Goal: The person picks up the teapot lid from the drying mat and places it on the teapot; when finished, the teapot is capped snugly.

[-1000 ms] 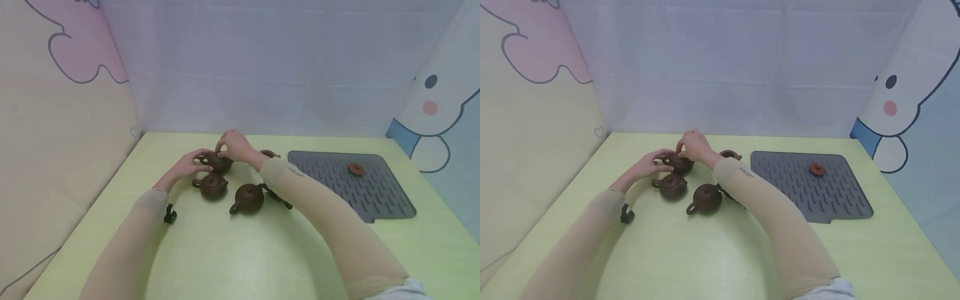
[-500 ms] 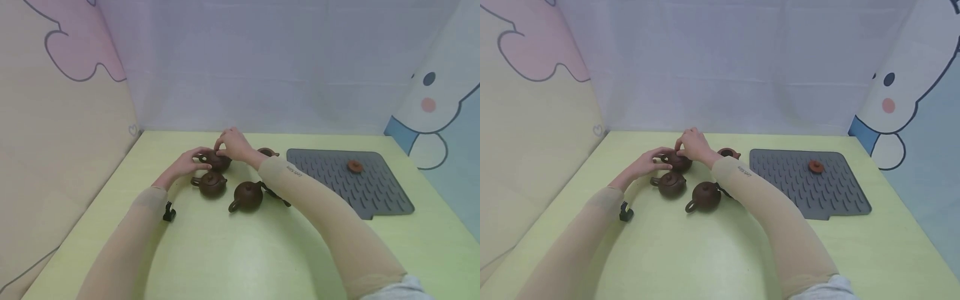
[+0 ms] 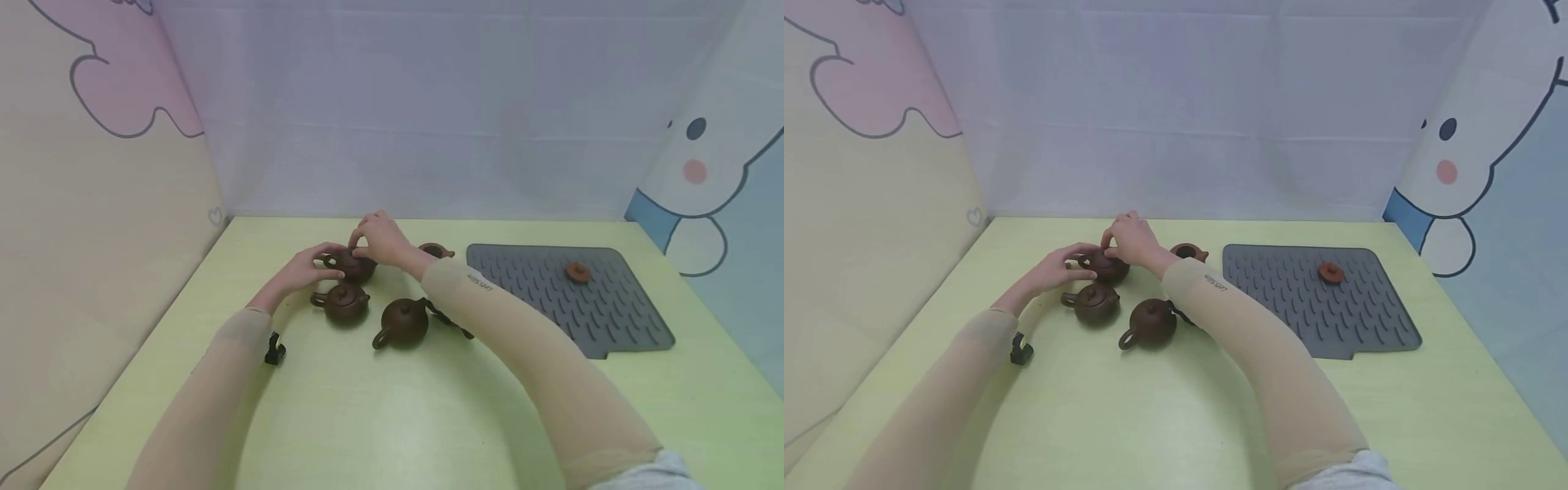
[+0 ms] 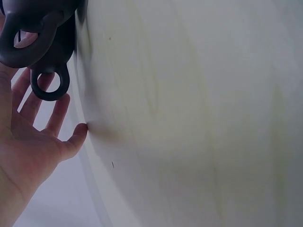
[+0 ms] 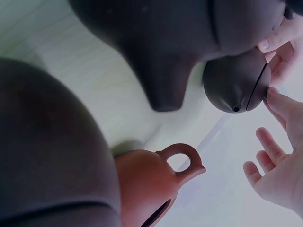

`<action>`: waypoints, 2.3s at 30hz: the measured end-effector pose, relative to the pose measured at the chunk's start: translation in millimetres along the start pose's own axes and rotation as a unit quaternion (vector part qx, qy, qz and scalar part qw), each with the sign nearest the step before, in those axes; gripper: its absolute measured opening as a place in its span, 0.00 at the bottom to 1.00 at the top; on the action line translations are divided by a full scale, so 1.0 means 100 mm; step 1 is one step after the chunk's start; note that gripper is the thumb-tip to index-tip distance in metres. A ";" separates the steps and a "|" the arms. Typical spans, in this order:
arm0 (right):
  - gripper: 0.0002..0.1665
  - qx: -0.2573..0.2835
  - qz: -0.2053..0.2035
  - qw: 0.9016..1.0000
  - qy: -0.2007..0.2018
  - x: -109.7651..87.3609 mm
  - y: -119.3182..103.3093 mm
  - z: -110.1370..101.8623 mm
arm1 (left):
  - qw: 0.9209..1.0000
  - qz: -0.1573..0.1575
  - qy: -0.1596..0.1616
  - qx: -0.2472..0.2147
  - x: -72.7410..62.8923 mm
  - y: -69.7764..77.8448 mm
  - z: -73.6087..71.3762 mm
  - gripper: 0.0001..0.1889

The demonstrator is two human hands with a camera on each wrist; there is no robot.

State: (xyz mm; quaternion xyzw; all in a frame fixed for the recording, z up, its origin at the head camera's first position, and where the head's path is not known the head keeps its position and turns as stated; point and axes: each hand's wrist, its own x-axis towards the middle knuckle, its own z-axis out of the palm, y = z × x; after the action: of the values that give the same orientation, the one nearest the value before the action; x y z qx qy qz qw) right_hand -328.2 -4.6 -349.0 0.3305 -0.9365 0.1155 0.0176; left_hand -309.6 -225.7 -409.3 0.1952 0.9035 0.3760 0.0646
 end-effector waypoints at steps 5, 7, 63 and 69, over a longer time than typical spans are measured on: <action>0.12 0.003 0.000 1.000 0.005 0.01 0.00 0.00 | 1.000 0.003 -0.002 0.000 0.01 0.00 -0.01 0.31; 0.14 0.008 0.003 1.000 0.004 0.01 0.00 0.00 | 1.000 0.004 -0.003 0.000 0.02 0.00 -0.02 0.31; 0.30 0.073 -0.004 0.974 0.215 -1.49 1.42 -0.45 | 0.978 0.087 0.017 0.190 0.37 0.75 0.09 0.34; 0.30 0.056 0.018 0.972 0.226 -1.76 1.66 -0.47 | 0.972 0.113 -0.001 0.208 0.51 0.91 0.15 0.33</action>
State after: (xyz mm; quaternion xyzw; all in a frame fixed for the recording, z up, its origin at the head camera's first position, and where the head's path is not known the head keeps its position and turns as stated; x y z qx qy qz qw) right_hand -296.5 239.5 -356.8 0.2797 -0.9061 0.2396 0.2082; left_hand -324.1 -137.0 -354.2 0.3051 0.9342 0.1840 -0.0195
